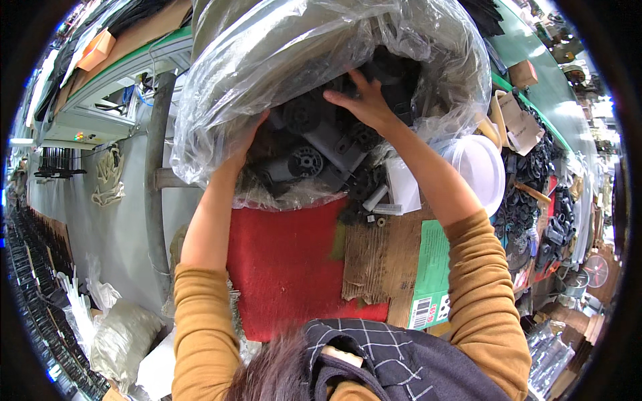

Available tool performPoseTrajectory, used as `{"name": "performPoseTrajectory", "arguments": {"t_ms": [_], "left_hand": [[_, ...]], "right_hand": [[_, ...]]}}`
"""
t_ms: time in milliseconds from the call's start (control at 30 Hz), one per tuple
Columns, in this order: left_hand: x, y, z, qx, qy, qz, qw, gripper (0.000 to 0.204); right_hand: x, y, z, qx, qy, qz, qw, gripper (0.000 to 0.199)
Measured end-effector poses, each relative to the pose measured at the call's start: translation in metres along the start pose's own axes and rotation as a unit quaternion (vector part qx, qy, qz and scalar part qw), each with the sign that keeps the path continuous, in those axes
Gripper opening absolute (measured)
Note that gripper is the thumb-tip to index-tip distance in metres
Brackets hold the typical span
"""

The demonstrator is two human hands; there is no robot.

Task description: The person inserts bearings into caster housings and uses a rotary tool to smooth the edges. They then arrange the casters on a red tray, spray them with a can, and insert small metal pins into each unit.

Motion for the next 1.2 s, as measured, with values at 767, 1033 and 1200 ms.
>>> {"name": "performPoseTrajectory", "arguments": {"t_ms": [767, 1033, 1200], "left_hand": [[-0.067, 0.36, -0.073, -0.137, 0.243, -0.429, 0.859, 0.033], [-0.074, 0.388, -0.111, -0.028, -0.397, -0.136, 0.907, 0.078], [-0.092, 0.401, -0.102, 0.01, -0.288, -0.126, 0.949, 0.072]], "right_hand": [[-0.037, 0.392, 0.034, -0.154, 0.113, 0.009, 0.981, 0.07], [-0.007, 0.435, 0.06, 0.002, 0.225, -0.058, 0.973, 0.079], [-0.038, 0.43, 0.103, -0.052, 0.227, -0.183, 0.955, 0.072]]}}
Point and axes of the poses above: each hand's wrist, its own y-axis away from the middle knuckle, its own z-axis out of the palm, x = y × z, the point moved 4 cm from there along -y, towards the middle knuckle, and after that the axes turned 3 degrees about x, right-handed, at the moved point
